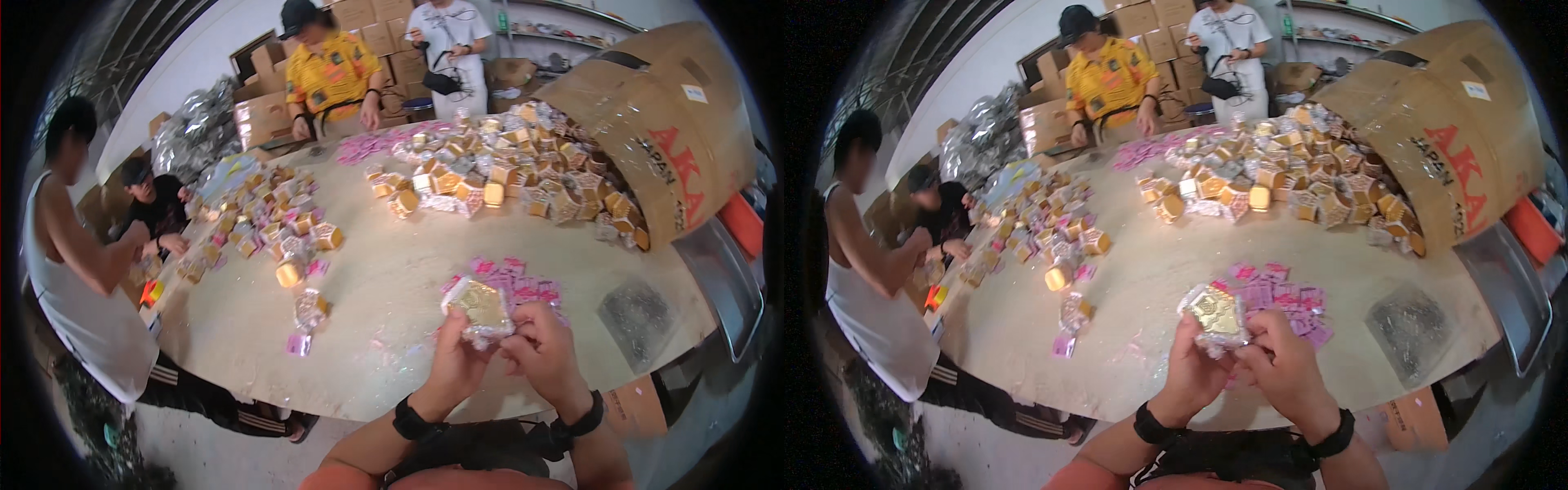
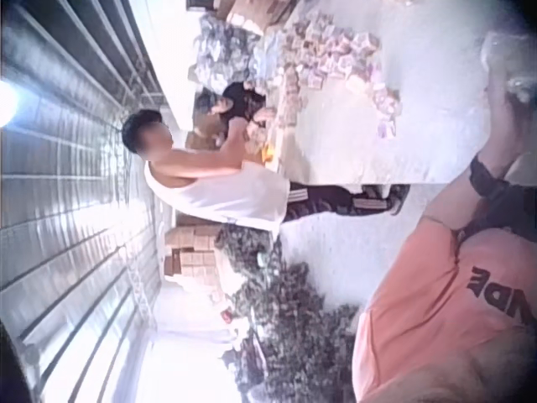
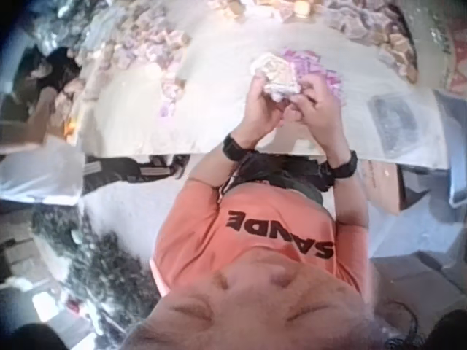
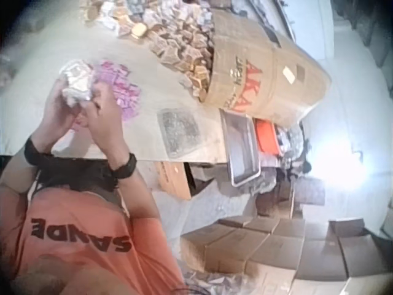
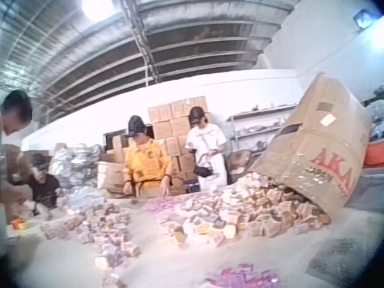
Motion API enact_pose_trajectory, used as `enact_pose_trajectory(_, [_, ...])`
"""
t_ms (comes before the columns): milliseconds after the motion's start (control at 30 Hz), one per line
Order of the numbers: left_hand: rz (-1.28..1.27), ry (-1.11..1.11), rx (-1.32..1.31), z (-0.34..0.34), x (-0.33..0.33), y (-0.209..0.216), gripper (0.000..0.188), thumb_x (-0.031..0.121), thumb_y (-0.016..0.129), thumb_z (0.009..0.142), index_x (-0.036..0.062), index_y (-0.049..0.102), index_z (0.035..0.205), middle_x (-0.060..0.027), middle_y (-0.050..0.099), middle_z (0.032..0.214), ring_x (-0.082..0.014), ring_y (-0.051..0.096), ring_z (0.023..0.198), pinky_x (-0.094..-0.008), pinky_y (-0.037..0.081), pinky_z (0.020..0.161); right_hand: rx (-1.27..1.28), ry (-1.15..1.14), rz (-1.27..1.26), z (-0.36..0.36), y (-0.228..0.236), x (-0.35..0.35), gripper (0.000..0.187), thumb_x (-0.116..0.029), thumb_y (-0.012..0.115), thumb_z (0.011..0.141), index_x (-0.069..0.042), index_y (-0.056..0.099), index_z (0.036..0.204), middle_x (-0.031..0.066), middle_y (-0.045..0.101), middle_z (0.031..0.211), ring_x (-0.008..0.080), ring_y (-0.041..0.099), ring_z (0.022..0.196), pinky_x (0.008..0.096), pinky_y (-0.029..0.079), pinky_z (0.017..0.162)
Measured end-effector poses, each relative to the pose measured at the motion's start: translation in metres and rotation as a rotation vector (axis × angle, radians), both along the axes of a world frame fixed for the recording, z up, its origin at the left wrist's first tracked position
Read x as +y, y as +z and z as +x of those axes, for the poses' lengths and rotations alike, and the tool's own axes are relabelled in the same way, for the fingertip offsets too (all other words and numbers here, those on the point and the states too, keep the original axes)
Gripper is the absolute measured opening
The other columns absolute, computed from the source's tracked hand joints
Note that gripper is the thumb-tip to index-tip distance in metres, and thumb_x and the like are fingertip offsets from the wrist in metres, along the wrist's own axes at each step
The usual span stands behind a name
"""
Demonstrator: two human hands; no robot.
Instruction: Sorting and counting pink packets and gold-wrapped boxes on a large warehouse table.
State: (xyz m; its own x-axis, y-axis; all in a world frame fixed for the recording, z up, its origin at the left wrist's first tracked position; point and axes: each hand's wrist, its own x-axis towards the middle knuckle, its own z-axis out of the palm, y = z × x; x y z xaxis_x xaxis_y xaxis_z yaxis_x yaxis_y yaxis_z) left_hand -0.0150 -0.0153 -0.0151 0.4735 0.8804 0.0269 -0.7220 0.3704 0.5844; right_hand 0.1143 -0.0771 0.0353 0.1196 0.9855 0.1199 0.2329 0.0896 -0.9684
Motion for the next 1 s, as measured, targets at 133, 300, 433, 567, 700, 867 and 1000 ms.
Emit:
enact_pose_trajectory(133, [-0.037,-0.023,-0.023,-0.012,-0.001,0.003,0.049,0.047,0.043,0.094,0.0110,0.045,0.126,-0.0059,0.056,0.119,-0.0229,0.055,0.108,-0.0396,0.045,0.091,-0.480,0.000,0.236,-0.006,-0.008,0.007,0.035,-0.017,0.061,0.084,-0.008,0.049,0.115,0.0161,0.064,0.087,0.0361,0.063,0.072,0.0412,0.050,0.061])
enact_pose_trajectory(300, [-0.119,0.019,-0.006,-0.028,0.010,-0.004,0.047,0.046,0.040,0.095,0.0090,0.048,0.122,-0.0074,0.058,0.115,-0.0231,0.058,0.105,-0.0398,0.046,0.091,-0.521,0.125,0.157,-0.023,-0.002,0.020,0.039,-0.017,0.056,0.086,-0.011,0.047,0.123,0.0164,0.064,0.090,0.0375,0.062,0.077,0.0436,0.049,0.065])
enact_pose_trajectory(433, [-0.166,-0.009,-0.099,-0.043,0.017,-0.009,0.047,0.046,0.040,0.095,0.0082,0.048,0.122,-0.0090,0.057,0.117,-0.0244,0.055,0.109,-0.0411,0.044,0.095,-0.378,0.318,0.186,-0.019,-0.004,0.029,0.045,-0.014,0.055,0.084,-0.010,0.044,0.127,0.0186,0.064,0.091,0.0384,0.062,0.082,0.0430,0.049,0.069])
enact_pose_trajectory(567, [-0.184,0.034,-0.100,-0.048,0.014,-0.006,0.048,0.047,0.035,0.096,0.0090,0.050,0.120,-0.0095,0.058,0.114,-0.0252,0.058,0.104,-0.0397,0.049,0.088,-0.346,0.300,0.090,-0.026,0.003,0.034,0.046,-0.014,0.056,0.084,-0.009,0.045,0.128,0.0193,0.063,0.088,0.0387,0.062,0.081,0.0427,0.049,0.068])
enact_pose_trajectory(700, [-0.217,0.009,-0.109,-0.053,0.019,-0.012,0.048,0.048,0.034,0.096,0.0098,0.050,0.119,-0.0103,0.059,0.113,-0.0259,0.061,0.099,-0.0392,0.051,0.084,-0.387,0.254,0.127,-0.032,-0.013,0.046,0.047,-0.017,0.059,0.083,-0.008,0.045,0.127,0.0179,0.063,0.083,0.0354,0.063,0.076,0.0406,0.048,0.065])
enact_pose_trajectory(867, [-0.202,0.068,0.023,-0.084,0.036,-0.017,0.047,0.046,0.035,0.096,0.0083,0.048,0.121,-0.0117,0.059,0.115,-0.0266,0.060,0.101,-0.0407,0.051,0.086,-0.289,0.308,0.007,-0.040,-0.012,0.050,0.048,-0.017,0.064,0.081,-0.005,0.049,0.125,0.0100,0.059,0.071,0.0176,0.058,0.064,0.0304,0.046,0.062])
enact_pose_trajectory(1000, [0.095,0.378,0.261,-0.175,0.093,-0.004,0.055,0.050,0.037,0.095,0.0050,0.043,0.127,-0.0136,0.058,0.116,-0.0281,0.060,0.102,-0.0422,0.050,0.088,-0.323,0.182,0.134,0.001,-0.011,0.037,0.035,-0.007,0.060,0.081,-0.003,0.057,0.115,0.0056,0.059,0.070,0.0133,0.057,0.064,0.0272,0.046,0.060])
